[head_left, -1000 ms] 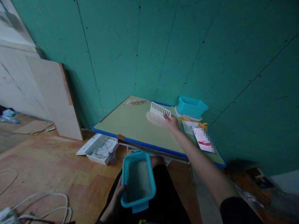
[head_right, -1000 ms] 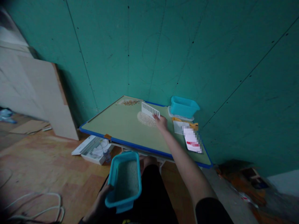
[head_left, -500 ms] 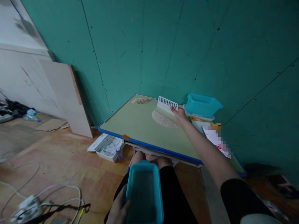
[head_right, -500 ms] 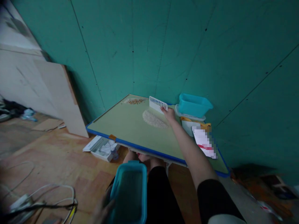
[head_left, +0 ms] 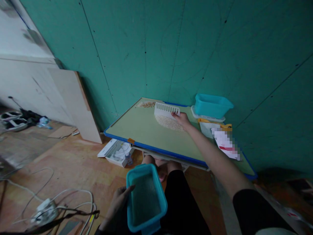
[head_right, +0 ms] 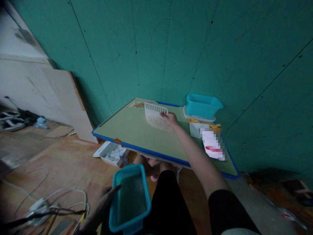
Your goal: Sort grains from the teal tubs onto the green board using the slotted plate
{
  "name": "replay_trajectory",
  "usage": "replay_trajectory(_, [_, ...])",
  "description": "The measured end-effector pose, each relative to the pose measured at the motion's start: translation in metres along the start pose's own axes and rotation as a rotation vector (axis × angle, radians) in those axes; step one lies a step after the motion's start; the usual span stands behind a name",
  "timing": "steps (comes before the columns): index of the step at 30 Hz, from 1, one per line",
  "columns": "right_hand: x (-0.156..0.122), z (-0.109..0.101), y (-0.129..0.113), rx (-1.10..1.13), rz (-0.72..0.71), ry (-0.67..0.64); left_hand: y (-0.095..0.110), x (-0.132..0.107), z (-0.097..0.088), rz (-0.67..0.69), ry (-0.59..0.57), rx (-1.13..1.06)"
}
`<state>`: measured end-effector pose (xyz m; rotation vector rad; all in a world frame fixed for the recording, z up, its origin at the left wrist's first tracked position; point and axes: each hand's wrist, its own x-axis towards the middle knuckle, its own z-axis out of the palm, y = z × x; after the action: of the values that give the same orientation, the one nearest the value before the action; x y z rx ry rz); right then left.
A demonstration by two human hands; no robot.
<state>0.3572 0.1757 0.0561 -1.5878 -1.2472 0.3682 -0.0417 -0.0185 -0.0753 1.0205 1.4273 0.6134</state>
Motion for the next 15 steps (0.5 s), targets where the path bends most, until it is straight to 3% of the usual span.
replay_trajectory(5, [0.002,-0.005,-0.003,0.118,-0.039,0.025,-0.015,-0.015,0.011,-0.001,-0.155,-0.155])
replay_trajectory(9, [0.004,-0.022,-0.002,0.141,-0.013,0.152,-0.023,-0.020,0.022,-0.027,-0.139,-0.321])
replay_trajectory(15, [-0.006,-0.048,0.012,0.010,0.061,0.232,-0.020,-0.026,0.028,-0.123,-0.114,-0.494])
